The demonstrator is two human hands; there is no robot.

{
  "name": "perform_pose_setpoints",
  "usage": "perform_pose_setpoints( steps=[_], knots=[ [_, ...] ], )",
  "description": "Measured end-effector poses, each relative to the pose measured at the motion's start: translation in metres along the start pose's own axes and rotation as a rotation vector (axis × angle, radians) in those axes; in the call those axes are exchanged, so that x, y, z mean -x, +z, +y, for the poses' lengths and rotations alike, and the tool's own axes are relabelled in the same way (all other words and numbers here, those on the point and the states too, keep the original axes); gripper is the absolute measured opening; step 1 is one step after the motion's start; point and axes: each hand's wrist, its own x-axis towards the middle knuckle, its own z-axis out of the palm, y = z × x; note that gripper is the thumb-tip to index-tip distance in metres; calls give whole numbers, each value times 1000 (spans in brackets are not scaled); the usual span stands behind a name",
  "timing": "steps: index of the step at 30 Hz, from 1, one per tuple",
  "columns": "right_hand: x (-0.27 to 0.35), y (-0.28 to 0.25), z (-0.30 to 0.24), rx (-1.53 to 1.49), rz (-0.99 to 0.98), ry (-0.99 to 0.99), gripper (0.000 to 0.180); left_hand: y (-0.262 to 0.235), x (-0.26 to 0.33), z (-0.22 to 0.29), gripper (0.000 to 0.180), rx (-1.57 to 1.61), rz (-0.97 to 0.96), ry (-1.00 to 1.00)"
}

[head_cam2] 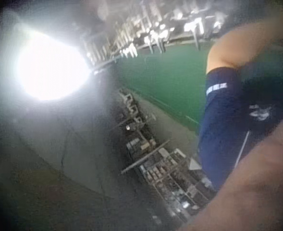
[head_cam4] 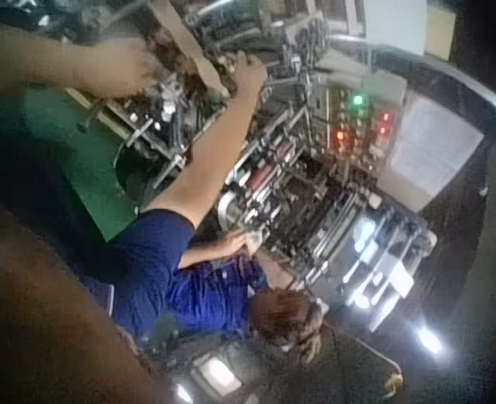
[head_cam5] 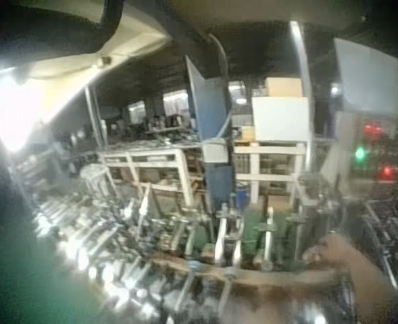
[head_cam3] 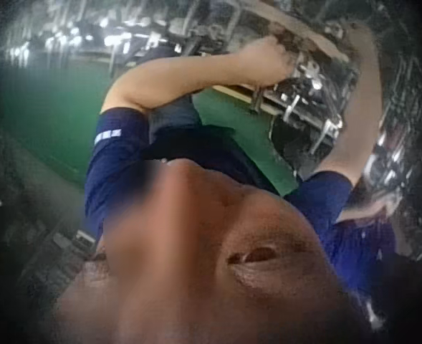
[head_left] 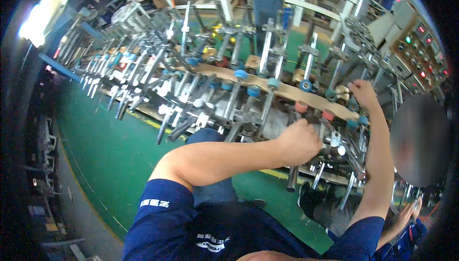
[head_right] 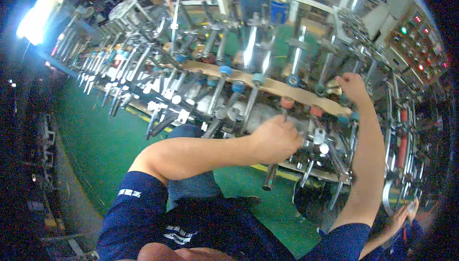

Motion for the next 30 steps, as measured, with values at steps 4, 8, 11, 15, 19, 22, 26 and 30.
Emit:
perform_pose_setpoints(
  steps=[4, 8, 11, 15, 19, 22, 26, 30],
  knots=[
    [-5, 7, -14, -29, 71, 40, 38, 0, 3, 0, 34, 203, 101, -88],
    [-3, 2, -11, 5, 135, -13, 40, -36, -35, 12, 72, 704, 194, -164],
    [3, -8, 9, 14, 177, -22, 41, -38, -99, 38, 82, 870, 359, -109],
    [-6, -3, 10, 73, 172, -73, 40, -27, -142, 65, 94, 1210, 183, -185],
    [3, -2, 1, 82, 157, -24, 40, -36, -120, 100, 92, 1059, 219, -166],
    [4, -5, -5, 103, 77, 64, 40, -48, -100, 113, 83, 969, 265, -110],
    [2, -3, 12, 75, 144, 7, 41, -74, -81, 122, 54, 1063, 328, 80],
    [2, -5, 23, 59, 130, 56, 42, -61, -112, 110, 35, 1122, 547, -86]
  ],
)
